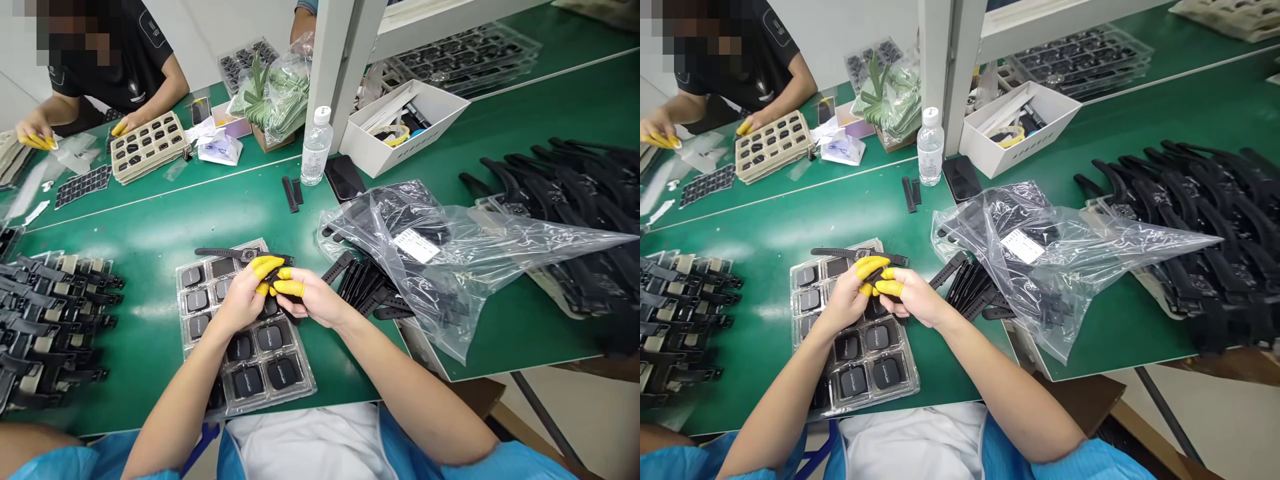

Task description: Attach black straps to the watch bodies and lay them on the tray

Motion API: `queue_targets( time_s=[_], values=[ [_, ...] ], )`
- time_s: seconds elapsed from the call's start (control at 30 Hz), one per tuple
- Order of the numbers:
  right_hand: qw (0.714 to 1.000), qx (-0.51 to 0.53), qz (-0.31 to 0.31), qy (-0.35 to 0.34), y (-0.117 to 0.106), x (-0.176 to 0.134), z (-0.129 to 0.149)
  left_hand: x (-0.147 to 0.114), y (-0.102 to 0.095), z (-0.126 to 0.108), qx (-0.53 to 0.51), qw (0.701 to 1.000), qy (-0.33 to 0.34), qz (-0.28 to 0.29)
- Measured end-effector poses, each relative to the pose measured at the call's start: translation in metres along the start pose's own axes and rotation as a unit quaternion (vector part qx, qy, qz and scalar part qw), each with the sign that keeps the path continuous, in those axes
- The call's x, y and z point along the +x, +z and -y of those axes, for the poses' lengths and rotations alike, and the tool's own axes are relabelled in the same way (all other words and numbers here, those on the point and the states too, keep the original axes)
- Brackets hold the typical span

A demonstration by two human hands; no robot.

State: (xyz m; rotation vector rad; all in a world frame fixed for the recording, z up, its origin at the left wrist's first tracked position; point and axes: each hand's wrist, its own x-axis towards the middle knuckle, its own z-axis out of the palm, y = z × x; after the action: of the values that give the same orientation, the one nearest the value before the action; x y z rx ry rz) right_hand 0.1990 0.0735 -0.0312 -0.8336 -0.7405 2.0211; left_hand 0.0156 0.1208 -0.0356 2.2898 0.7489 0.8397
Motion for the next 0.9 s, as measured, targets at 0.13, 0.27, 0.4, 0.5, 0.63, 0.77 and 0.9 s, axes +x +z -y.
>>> queue_targets(
  time_s=[0.13,0.27,0.4,0.5,0.63,0.77,0.9],
  values=[
    [0.999,0.048,-0.021,-0.012,0.0,0.002,0.001,0.001,-0.002,0.001,-0.005,1.0,-0.003,-0.012],
    [0.995,0.097,-0.022,-0.022,-0.001,0.004,0.0,0.001,-0.001,-0.003,-0.001,1.0,0.002,0.002],
    [0.995,0.093,-0.04,-0.017,-0.003,0.003,0.001,0.001,-0.006,-0.007,0.005,0.999,0.002,0.047],
    [0.996,0.072,-0.045,0.004,-0.003,0.002,0.002,0.0,-0.008,-0.007,0.07,0.996,0.009,0.047],
    [0.997,0.051,-0.048,0.025,-0.002,0.001,0.002,-0.001,-0.011,-0.006,0.15,0.986,0.014,0.077],
    [0.999,0.033,-0.03,0.018,-0.001,0.001,0.001,0.002,-0.012,-0.007,0.084,0.994,0.004,0.073],
    [0.995,-0.058,-0.041,-0.068,-0.001,0.0,0.004,0.004,-0.013,-0.012,0.036,0.998,0.003,0.048]
  ],
)
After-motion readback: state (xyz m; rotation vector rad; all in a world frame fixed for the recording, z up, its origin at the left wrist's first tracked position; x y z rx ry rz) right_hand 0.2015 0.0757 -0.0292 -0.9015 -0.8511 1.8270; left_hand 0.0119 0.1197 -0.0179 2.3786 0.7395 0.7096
